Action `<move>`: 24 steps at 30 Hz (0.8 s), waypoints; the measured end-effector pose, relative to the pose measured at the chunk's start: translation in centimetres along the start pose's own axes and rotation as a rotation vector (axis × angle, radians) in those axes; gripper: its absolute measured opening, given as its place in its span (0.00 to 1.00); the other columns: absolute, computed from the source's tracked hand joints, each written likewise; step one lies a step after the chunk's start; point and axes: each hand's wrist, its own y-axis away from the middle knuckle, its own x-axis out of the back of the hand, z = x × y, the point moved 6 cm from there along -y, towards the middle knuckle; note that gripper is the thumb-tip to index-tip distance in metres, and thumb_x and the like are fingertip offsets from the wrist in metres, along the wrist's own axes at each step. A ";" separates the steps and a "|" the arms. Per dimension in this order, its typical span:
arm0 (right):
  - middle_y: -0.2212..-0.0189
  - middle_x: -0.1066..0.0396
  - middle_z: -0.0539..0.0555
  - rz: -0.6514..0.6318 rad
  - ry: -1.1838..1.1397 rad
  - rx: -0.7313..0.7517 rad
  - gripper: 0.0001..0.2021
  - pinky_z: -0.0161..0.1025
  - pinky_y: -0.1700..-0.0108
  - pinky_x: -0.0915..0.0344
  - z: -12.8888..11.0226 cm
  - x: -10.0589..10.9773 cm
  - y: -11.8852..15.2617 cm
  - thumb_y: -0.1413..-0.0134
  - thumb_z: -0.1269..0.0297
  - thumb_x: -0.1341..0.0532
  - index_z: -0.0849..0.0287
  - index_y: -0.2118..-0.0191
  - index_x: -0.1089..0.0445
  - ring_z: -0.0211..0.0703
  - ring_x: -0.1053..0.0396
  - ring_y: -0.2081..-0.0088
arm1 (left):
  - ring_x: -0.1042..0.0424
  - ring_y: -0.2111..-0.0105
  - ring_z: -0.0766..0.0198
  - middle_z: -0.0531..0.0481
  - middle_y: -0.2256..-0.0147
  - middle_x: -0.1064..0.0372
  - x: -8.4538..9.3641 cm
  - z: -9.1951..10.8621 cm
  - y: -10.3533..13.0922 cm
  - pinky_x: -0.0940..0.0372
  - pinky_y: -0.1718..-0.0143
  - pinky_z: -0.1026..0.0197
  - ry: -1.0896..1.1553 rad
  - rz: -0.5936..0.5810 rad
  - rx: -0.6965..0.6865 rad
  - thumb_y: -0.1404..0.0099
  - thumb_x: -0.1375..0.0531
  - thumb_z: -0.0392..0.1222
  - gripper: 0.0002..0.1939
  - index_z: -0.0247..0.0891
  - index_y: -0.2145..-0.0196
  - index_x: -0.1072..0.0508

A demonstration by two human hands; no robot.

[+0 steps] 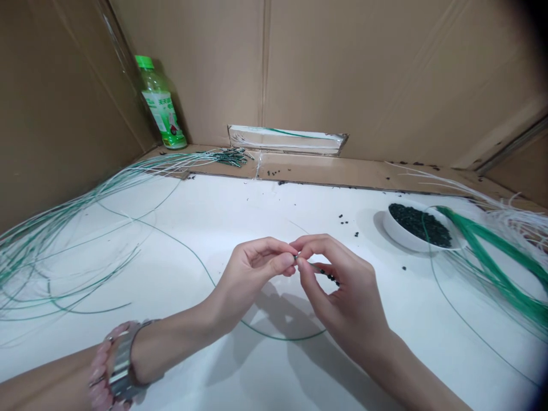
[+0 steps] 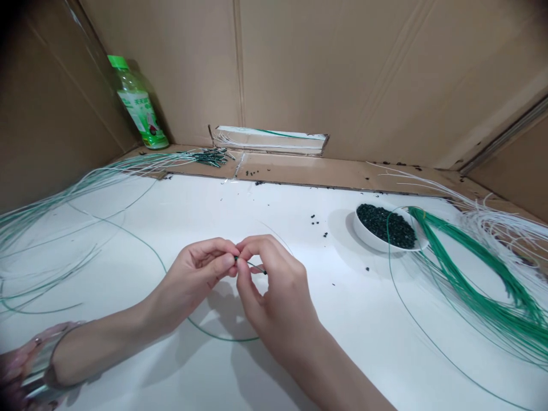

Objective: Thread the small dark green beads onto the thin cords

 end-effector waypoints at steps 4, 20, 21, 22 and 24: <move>0.66 0.30 0.51 -0.013 0.003 0.012 0.06 0.29 0.72 0.29 -0.1 0.0 -0.1 0.46 0.75 0.46 0.55 0.68 0.38 0.34 0.30 0.67 | 0.32 0.72 0.70 0.54 0.76 0.30 0.0 0.3 -0.1 0.35 0.65 0.67 0.008 0.016 -0.041 0.42 0.37 0.40 0.04 0.39 0.72 0.23; 0.70 0.31 0.51 -0.030 0.069 0.067 0.07 0.30 0.71 0.32 -0.1 -0.1 -0.2 0.42 0.75 0.47 0.56 0.69 0.38 0.33 0.33 0.71 | 0.29 0.73 0.71 0.53 0.73 0.26 0.3 1.8 -0.2 0.32 0.69 0.70 -0.105 0.037 -0.194 0.44 0.36 0.35 0.02 0.38 0.73 0.22; 0.70 0.31 0.51 -0.035 0.047 0.043 0.07 0.30 0.72 0.33 0.1 -0.1 -0.2 0.42 0.74 0.47 0.57 0.69 0.38 0.33 0.33 0.70 | 0.29 0.74 0.71 0.53 0.74 0.26 0.3 1.7 -0.2 0.32 0.69 0.70 -0.097 0.047 -0.183 0.44 0.35 0.35 0.01 0.37 0.73 0.23; 0.70 0.31 0.51 -0.041 0.023 0.016 0.06 0.30 0.72 0.33 0.2 -0.2 -0.2 0.42 0.74 0.47 0.57 0.69 0.37 0.34 0.33 0.70 | 0.29 0.75 0.71 0.53 0.74 0.27 0.4 1.6 -0.3 0.31 0.70 0.70 -0.086 0.057 -0.172 0.45 0.35 0.35 0.00 0.37 0.73 0.23; 0.70 0.30 0.51 -0.051 -0.022 -0.033 0.06 0.31 0.72 0.33 0.5 -0.2 -0.1 0.42 0.73 0.46 0.58 0.69 0.36 0.34 0.33 0.69 | 0.29 0.75 0.72 0.54 0.76 0.27 0.3 1.6 -0.3 0.31 0.70 0.71 -0.065 0.059 -0.156 0.45 0.34 0.36 0.02 0.36 0.73 0.24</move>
